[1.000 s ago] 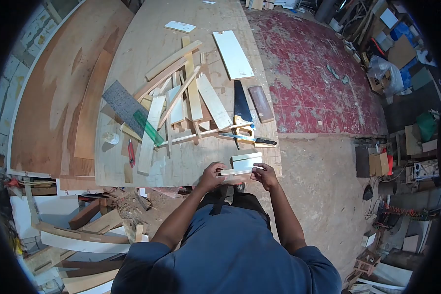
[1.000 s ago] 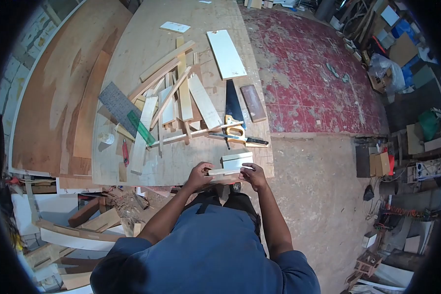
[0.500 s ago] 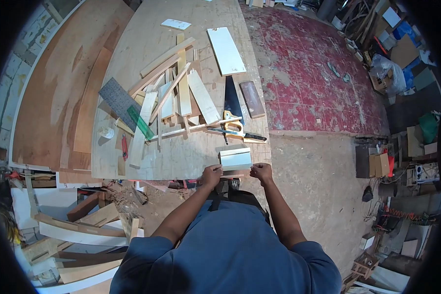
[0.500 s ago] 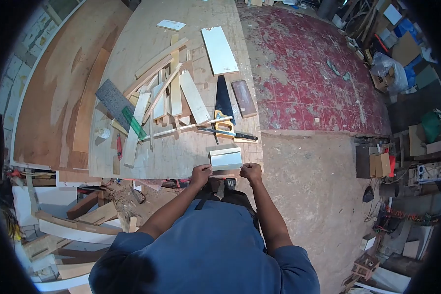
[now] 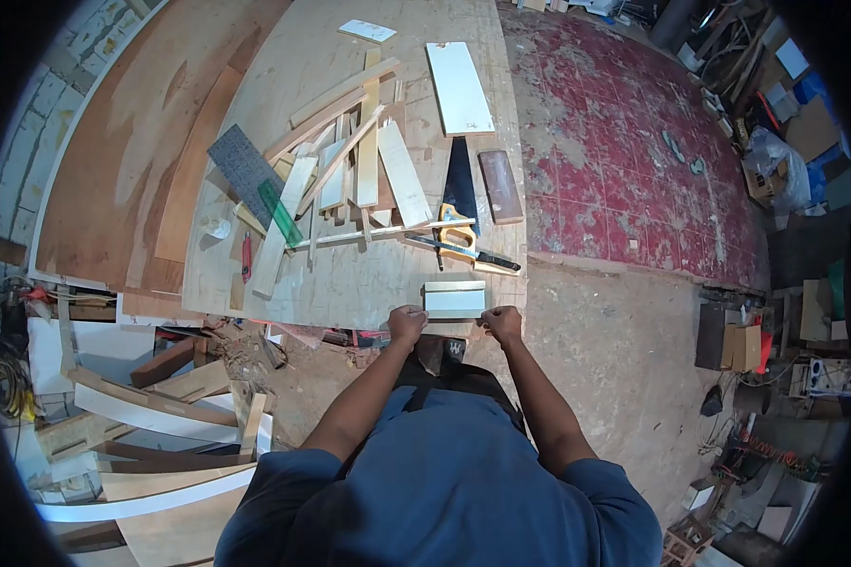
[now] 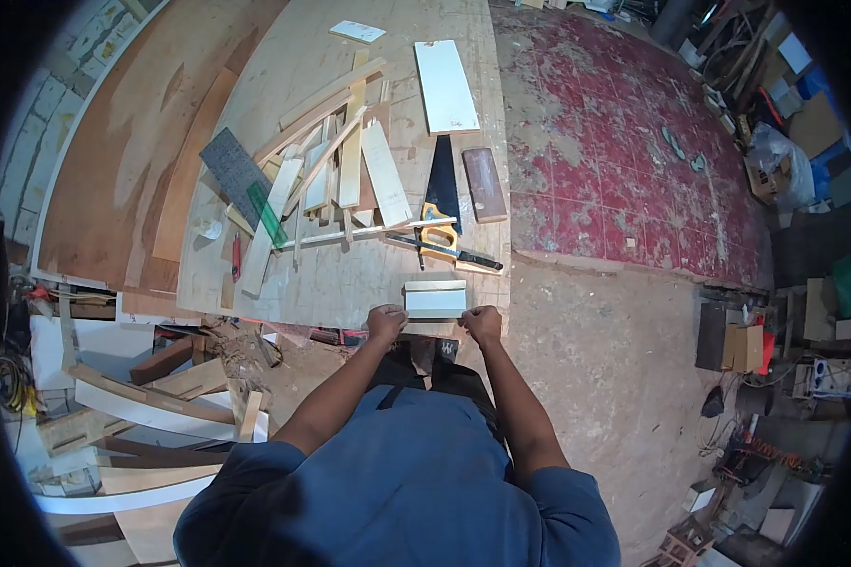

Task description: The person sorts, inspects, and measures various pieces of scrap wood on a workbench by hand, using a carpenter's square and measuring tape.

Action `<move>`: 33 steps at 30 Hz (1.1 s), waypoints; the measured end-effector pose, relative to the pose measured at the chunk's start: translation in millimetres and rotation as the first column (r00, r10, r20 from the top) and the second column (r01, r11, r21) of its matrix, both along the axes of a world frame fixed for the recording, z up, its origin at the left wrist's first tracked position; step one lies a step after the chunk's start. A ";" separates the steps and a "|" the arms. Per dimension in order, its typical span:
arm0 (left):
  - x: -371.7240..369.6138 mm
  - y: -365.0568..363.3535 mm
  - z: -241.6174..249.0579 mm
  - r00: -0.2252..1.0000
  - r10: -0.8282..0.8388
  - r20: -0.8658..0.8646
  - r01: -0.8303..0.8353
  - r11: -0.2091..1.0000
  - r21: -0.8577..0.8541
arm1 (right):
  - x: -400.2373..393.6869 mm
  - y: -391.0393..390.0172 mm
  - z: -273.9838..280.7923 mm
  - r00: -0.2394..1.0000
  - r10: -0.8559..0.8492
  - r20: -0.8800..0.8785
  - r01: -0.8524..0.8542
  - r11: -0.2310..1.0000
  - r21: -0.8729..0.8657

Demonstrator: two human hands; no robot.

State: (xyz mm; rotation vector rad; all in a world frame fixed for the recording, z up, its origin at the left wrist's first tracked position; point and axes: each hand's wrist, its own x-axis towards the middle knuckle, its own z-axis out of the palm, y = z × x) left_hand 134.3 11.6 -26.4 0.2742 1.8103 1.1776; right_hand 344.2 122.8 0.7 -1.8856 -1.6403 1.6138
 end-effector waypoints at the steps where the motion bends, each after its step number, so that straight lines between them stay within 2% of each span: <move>1: 0.1 -0.3 -0.9 1.000 0.005 -0.002 -0.005 1.000 0.000 | 0.7 0.5 -1.8 1.000 0.005 -0.002 -0.005 1.000 0.000; 3: 0.8 -0.6 -1.4 0.995 -0.005 -0.100 0.003 1.000 -0.026 | 1.7 1.5 -4.3 1.000 0.004 -0.014 -0.004 1.000 -0.015; 10: 3.5 -2.0 -8.5 0.995 0.083 -0.060 -0.085 0.996 -0.021 | 5.4 5.6 -19.3 0.999 0.007 -0.034 -0.007 1.000 -0.010; 12: 3.2 -2.3 -5.2 0.988 0.008 -0.152 -0.024 0.994 -0.105 | 4.9 6.6 -18.8 0.998 0.069 0.017 -0.069 0.997 0.027; 15: 5.1 -2.0 -2.6 0.987 -0.020 -0.161 -0.005 0.987 -0.158 | 3.5 7.5 -15.9 0.995 0.090 0.042 -0.091 0.995 0.041; 18: 5.6 -2.3 -14.5 0.987 0.050 -0.153 -0.064 0.994 -0.088 | 3.5 9.7 -18.0 0.991 0.118 0.062 -0.121 0.991 0.049; 22: 3.1 -4.9 -20.8 0.988 0.022 -0.151 -0.036 0.995 -0.089 | 4.1 10.5 -23.5 0.994 0.110 0.012 -0.111 0.994 0.026; 24: 2.9 -4.2 -14.6 0.922 -0.144 -0.358 0.081 0.979 -0.186 | 3.9 10.5 -22.2 0.992 0.121 0.037 -0.122 0.992 0.024; 25: 3.6 -2.9 -8.4 0.922 -0.143 -0.360 0.080 0.980 -0.184 | 3.5 10.9 -20.9 0.992 0.122 0.036 -0.122 0.992 0.026; 27: 8.3 -2.7 7.8 0.796 -0.256 -0.549 0.133 0.958 -0.255 | 4.1 10.2 -19.0 0.995 0.094 0.027 -0.094 0.996 -0.007; 30: 10.9 -1.0 19.9 0.790 -0.287 -0.542 0.143 0.946 -0.292 | 3.9 10.0 -15.3 0.997 0.078 0.006 -0.077 0.997 -0.012; 33: 10.3 -3.0 14.7 0.775 -0.272 -0.570 0.147 0.955 -0.257 | 8.8 13.7 -4.6 0.995 0.087 0.048 -0.085 0.995 -0.047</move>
